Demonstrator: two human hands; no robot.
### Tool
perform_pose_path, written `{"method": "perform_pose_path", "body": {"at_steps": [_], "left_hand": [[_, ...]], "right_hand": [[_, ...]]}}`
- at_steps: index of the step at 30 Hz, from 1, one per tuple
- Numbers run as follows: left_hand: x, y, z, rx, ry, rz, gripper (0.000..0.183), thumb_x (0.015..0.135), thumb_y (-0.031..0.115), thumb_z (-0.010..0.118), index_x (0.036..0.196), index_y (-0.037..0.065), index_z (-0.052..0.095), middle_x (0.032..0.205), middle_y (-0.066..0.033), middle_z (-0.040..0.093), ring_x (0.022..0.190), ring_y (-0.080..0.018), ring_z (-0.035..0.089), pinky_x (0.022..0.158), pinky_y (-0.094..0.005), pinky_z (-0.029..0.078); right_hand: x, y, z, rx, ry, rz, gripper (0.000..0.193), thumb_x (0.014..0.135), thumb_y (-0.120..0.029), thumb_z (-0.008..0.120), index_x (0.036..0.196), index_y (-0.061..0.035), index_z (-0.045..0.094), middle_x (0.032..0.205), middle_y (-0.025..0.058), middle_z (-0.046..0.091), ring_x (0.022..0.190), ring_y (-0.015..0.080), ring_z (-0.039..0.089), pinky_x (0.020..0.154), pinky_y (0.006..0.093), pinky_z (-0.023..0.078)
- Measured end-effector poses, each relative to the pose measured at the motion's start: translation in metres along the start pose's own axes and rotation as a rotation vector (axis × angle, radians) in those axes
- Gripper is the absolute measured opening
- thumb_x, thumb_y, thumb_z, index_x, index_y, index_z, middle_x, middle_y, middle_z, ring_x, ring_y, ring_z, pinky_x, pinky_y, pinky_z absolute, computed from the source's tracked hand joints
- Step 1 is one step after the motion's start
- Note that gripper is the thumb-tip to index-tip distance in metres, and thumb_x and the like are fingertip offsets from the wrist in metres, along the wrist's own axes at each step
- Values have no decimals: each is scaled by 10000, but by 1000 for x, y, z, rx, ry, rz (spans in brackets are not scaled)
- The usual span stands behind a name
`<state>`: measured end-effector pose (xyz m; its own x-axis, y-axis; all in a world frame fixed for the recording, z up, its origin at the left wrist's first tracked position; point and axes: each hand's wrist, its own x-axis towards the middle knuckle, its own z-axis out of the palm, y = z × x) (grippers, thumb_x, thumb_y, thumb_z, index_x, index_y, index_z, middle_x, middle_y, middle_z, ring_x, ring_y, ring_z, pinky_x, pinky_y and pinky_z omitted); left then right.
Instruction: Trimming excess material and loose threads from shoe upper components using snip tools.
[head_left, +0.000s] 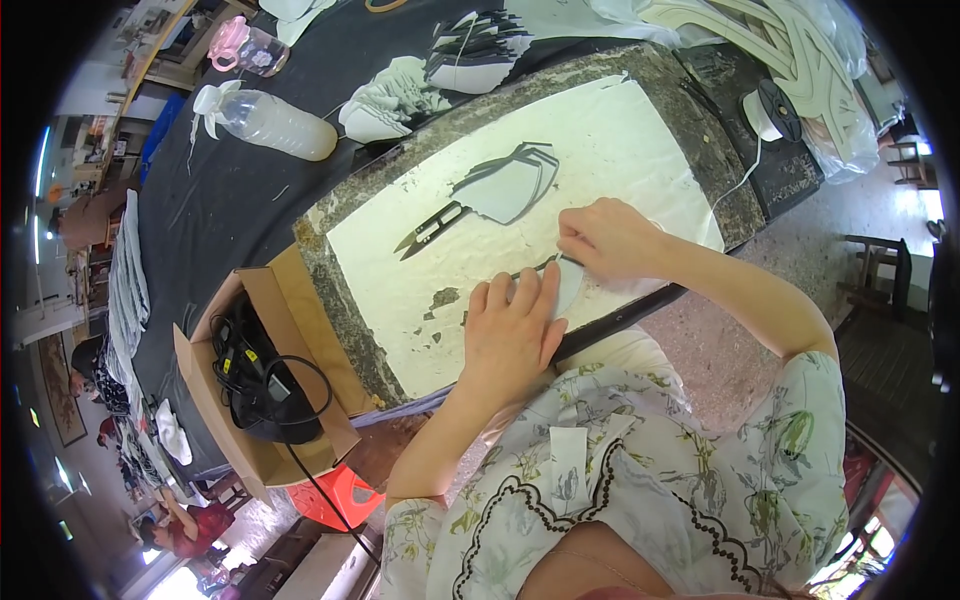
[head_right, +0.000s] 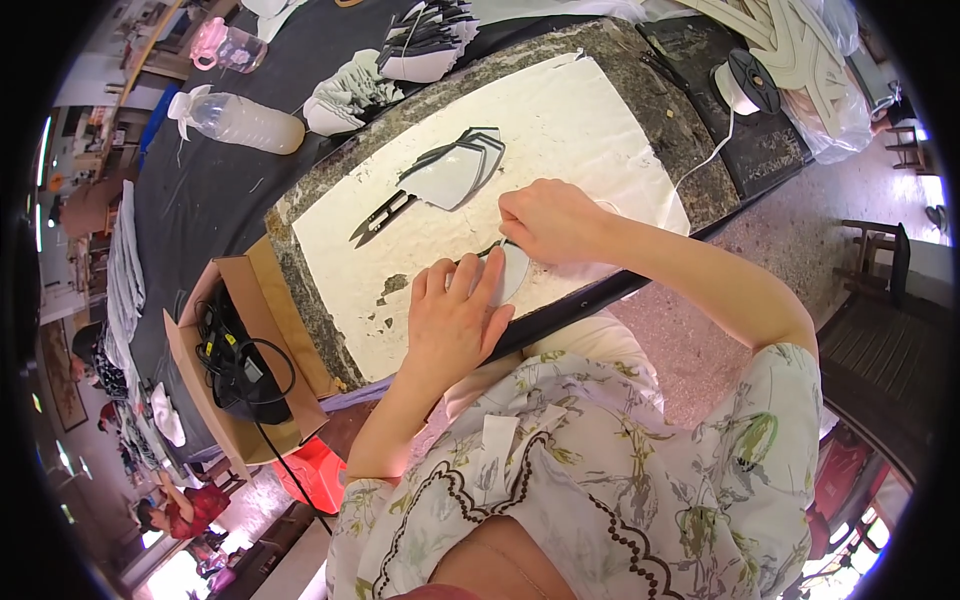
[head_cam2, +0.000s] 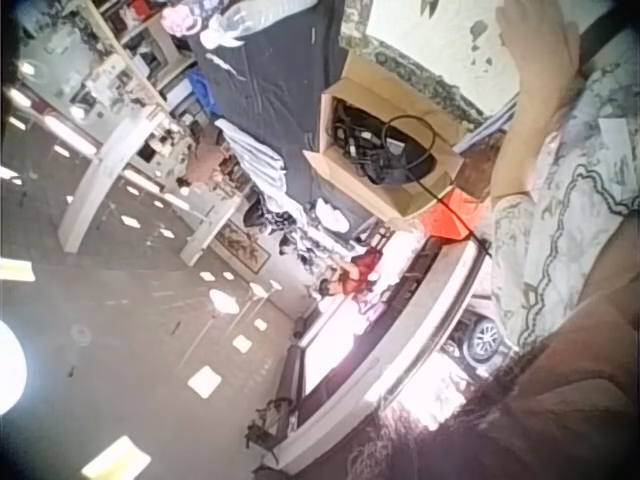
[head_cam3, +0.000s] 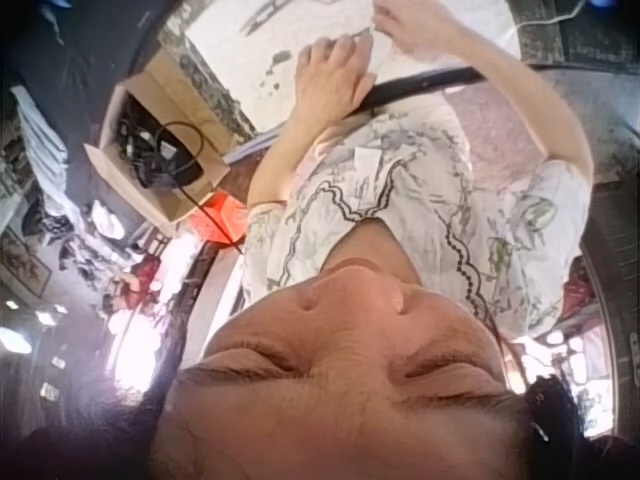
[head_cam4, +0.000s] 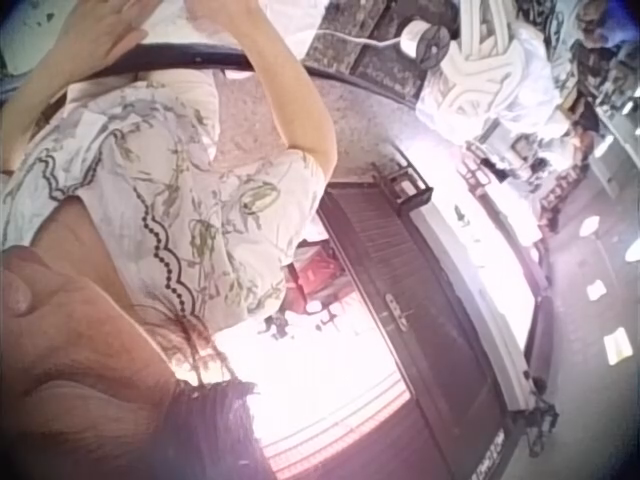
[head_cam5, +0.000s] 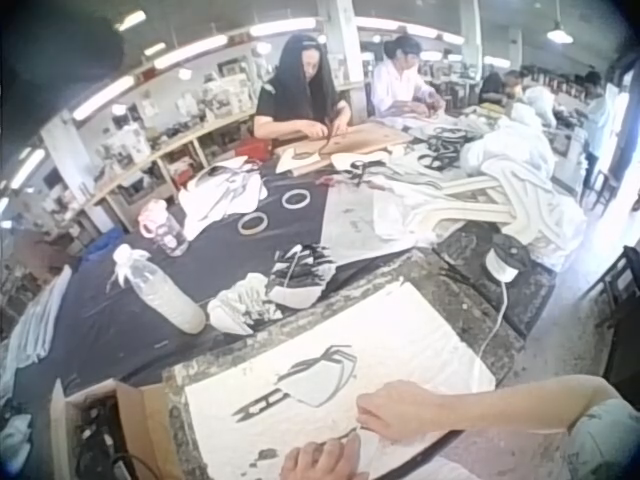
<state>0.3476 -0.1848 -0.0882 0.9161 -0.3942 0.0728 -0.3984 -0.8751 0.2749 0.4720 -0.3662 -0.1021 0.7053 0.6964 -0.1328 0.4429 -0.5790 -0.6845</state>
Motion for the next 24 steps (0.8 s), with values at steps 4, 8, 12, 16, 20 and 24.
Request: {"method": "perform_pose_path", "body": {"at_steps": [4, 8, 12, 16, 20, 24], "left_hand": [[-2, -1, 4, 11, 4, -2, 594, 839, 321, 625, 1350, 55, 481, 1178, -105, 518, 1034, -306, 484, 925, -434, 378], [-4, -2, 8, 37, 25, -7, 600, 838, 339, 628, 1351, 62, 485, 1177, -92, 512, 1034, -297, 478, 931, -431, 371], [-4, -2, 7, 33, 30, -6, 598, 837, 337, 631, 1350, 67, 486, 1181, -93, 512, 1040, -298, 476, 933, -430, 371], [-2, -3, 2, 28, 0, 11, 605, 833, 328, 633, 1351, 56, 482, 1178, -101, 521, 1031, -297, 481, 921, -426, 377], [3, -3, -4, 7, -56, 18, 616, 819, 318, 639, 1349, 47, 478, 1168, -104, 535, 1016, -286, 491, 904, -414, 385], [2, -5, -2, 7, -48, 15, 622, 812, 318, 643, 1349, 52, 478, 1162, -105, 535, 1017, -286, 492, 904, -412, 385]], "right_hand": [[-1, -3, -1, -35, 5, -14, 191, 861, -205, 594, 788, -29, 603, 672, 179, 629, 678, 383, 622, 624, 458, 479], [-6, -9, -3, -40, 5, -34, 187, 864, -215, 593, 794, -43, 605, 668, 172, 630, 676, 382, 624, 628, 464, 481], [-6, -1, 0, -100, 9, 0, 184, 866, -219, 585, 806, -46, 606, 668, 171, 632, 676, 384, 624, 632, 469, 483], [-4, 0, 0, -119, -18, -13, 199, 873, -222, 572, 809, -35, 598, 692, 180, 638, 697, 391, 625, 652, 479, 486], [0, 2, 2, -122, -21, -6, 221, 886, -221, 551, 801, -20, 583, 717, 190, 643, 718, 400, 625, 673, 487, 483], [0, 1, 3, -98, -23, 4, 221, 894, -220, 540, 808, -20, 578, 714, 188, 641, 717, 404, 624, 677, 490, 481]]}}
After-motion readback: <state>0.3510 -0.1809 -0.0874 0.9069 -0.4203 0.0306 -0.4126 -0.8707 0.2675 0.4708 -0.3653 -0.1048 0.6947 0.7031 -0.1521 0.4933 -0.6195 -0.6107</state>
